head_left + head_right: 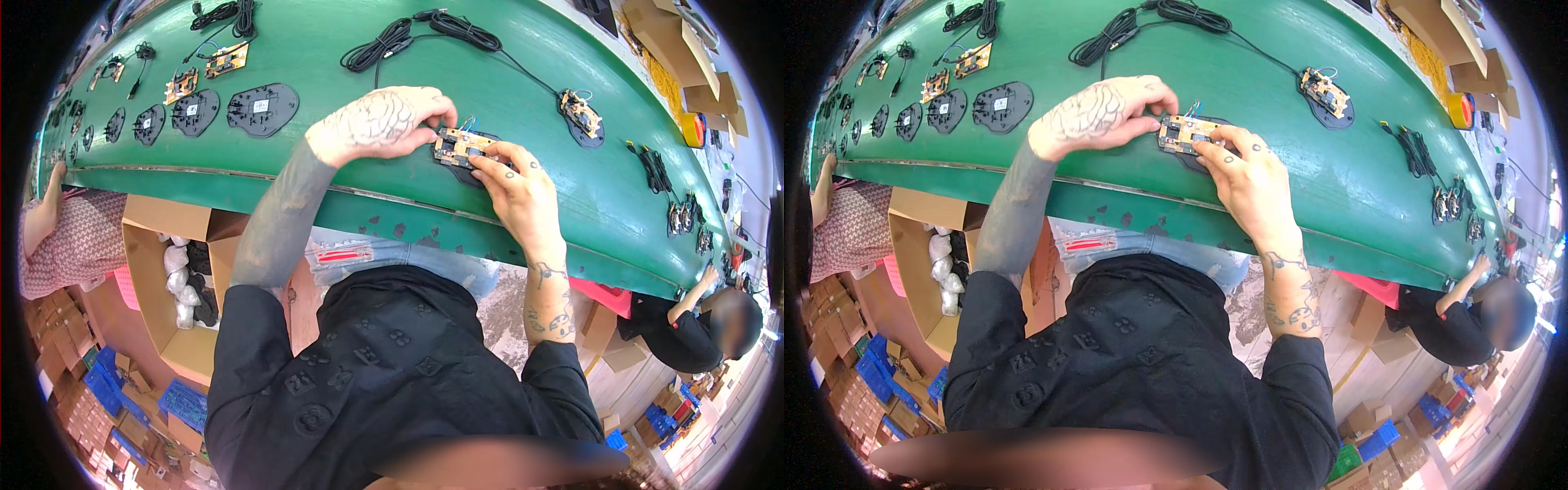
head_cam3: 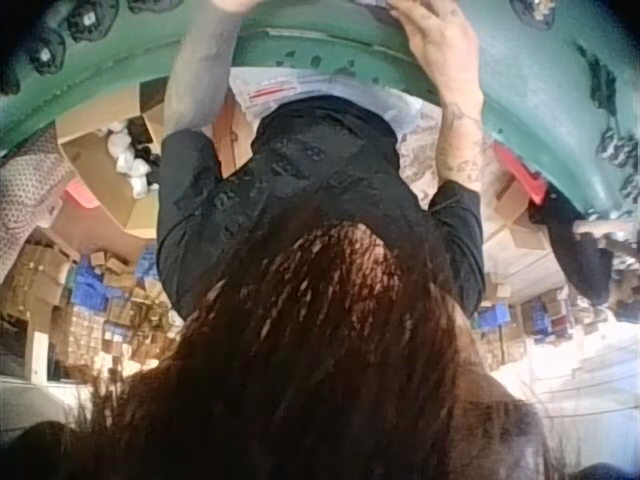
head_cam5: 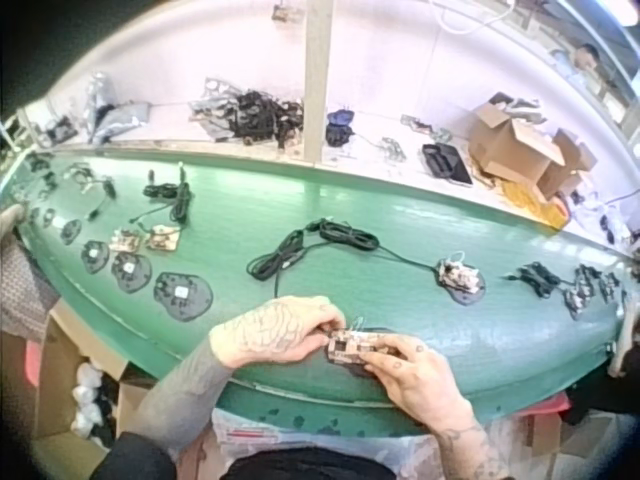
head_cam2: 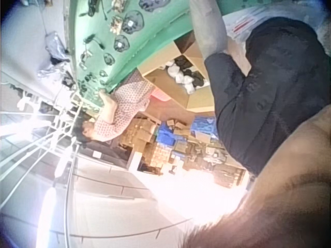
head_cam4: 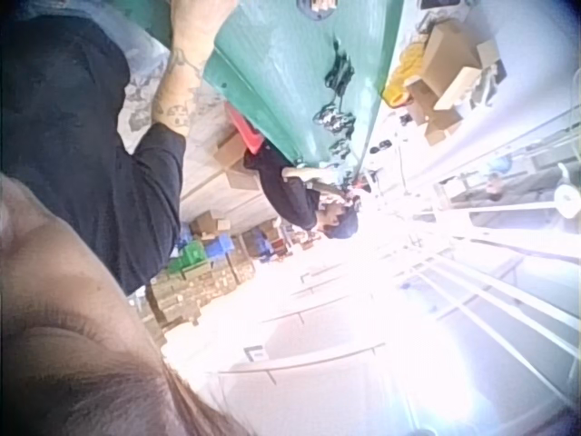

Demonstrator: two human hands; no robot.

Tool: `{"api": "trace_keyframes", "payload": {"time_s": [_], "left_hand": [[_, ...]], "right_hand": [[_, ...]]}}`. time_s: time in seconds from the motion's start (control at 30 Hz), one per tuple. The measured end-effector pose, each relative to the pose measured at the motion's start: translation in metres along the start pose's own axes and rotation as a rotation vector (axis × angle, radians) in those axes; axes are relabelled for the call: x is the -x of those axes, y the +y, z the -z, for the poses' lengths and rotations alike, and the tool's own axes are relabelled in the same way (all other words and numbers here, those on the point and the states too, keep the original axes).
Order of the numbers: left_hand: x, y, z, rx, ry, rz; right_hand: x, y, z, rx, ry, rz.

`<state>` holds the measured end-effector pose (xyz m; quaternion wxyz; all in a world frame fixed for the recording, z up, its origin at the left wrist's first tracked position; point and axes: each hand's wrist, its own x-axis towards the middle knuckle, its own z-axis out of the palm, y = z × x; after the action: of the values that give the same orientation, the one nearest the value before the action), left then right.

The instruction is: The person assembles computer mice on a conveyor belt by fitting circuit boards with attached cables onto mouse bases by hand.

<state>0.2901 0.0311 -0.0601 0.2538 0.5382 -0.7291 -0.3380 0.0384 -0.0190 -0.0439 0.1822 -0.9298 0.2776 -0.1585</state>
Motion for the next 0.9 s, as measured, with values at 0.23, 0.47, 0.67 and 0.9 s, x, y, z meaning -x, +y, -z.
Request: {"api": "trace_keyframes", "payload": {"time_s": [0.23,0.47,0.67,0.9], "left_hand": [[0.025,0.021,-0.034,-0.426,0.307,-0.089],[0.025,0.034,-0.040,-0.431,0.331,0.000],[0.021,0.036,-0.044,-0.430,0.335,0.031],[0.022,0.040,-0.045,-0.452,0.326,0.064]], "right_hand": [[0.001,0.008,0.001,-0.007,0.016,0.031],[0.003,0.020,0.001,0.010,0.034,0.133],[0.007,0.031,0.002,0.034,-0.028,0.198],[0.013,0.032,-0.004,0.078,-0.037,0.202]]}}
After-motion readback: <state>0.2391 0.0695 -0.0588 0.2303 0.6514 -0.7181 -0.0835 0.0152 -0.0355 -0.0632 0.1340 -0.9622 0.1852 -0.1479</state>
